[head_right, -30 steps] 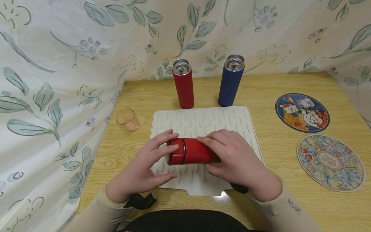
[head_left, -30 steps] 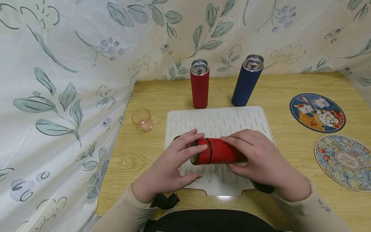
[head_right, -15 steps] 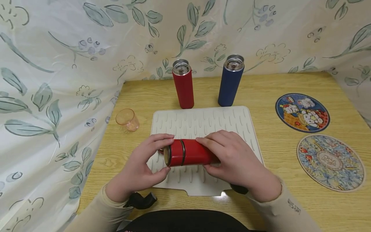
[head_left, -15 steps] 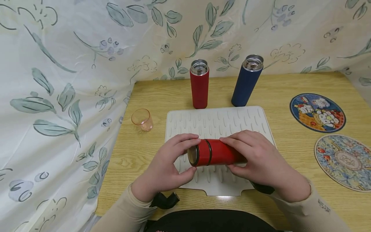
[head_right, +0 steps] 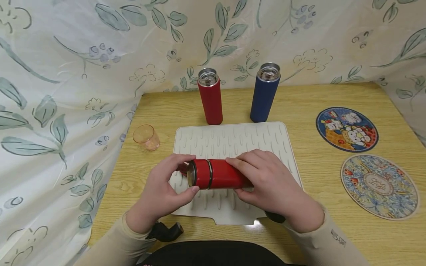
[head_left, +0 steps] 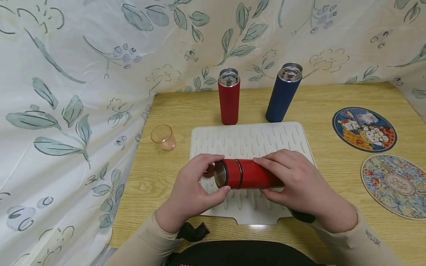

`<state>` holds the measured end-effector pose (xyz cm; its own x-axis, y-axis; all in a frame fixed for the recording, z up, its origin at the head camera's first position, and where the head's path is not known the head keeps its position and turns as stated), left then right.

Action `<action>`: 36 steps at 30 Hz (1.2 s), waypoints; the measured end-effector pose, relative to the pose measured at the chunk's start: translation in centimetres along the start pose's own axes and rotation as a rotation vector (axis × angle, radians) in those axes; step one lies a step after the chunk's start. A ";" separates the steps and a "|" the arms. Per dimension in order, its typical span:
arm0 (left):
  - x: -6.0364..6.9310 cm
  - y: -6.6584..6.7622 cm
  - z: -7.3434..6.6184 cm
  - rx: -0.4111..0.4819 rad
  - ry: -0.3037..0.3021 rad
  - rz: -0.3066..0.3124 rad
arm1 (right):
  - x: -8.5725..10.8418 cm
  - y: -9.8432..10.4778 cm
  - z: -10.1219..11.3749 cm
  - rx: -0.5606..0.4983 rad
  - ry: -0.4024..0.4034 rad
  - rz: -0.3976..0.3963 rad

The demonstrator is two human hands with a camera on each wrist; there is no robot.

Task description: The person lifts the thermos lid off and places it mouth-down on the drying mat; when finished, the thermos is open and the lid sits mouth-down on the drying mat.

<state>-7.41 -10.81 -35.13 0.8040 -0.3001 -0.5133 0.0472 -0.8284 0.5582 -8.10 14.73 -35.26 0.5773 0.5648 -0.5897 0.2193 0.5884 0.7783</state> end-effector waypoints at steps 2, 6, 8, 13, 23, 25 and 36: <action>0.0 0.1 0.3 0.006 0.054 -0.018 | 0.1 0.0 -0.2 0.008 -0.012 0.003; 0.0 0.7 0.9 0.029 0.148 -0.062 | 0.5 0.3 -0.6 0.028 -0.039 -0.007; 0.0 0.9 1.1 0.021 0.167 -0.071 | 0.6 0.7 -0.9 0.033 -0.046 -0.020; 0.3 0.7 1.5 -0.050 0.174 -0.038 | 0.9 1.6 -1.7 0.050 -0.066 -0.056; 1.6 -2.0 2.4 -0.228 0.087 0.175 | 3.4 4.4 -4.4 -0.027 -0.297 -0.209; 1.9 -2.7 2.6 -0.263 0.068 0.216 | 4.2 5.0 -5.4 -0.048 -0.377 -0.260; 2.9 -5.2 3.3 -0.417 -0.006 0.333 | 8.6 6.9 -10.7 -0.100 -1.036 -0.621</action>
<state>-7.28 -8.89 -41.68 0.8125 -0.5184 -0.2668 0.0222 -0.4298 0.9026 -10.07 29.80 -37.29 0.7613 -0.5333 -0.3688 0.6470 0.6625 0.3774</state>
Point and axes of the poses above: each hand's wrist, its own x-axis away from the middle knuckle, its own y-axis out of the back of the hand, z = x × y, the point moved 5 cm from there along -x, towards the middle knuckle, and after that the axes turned 5 degrees about -z, right-handed, at the moved point
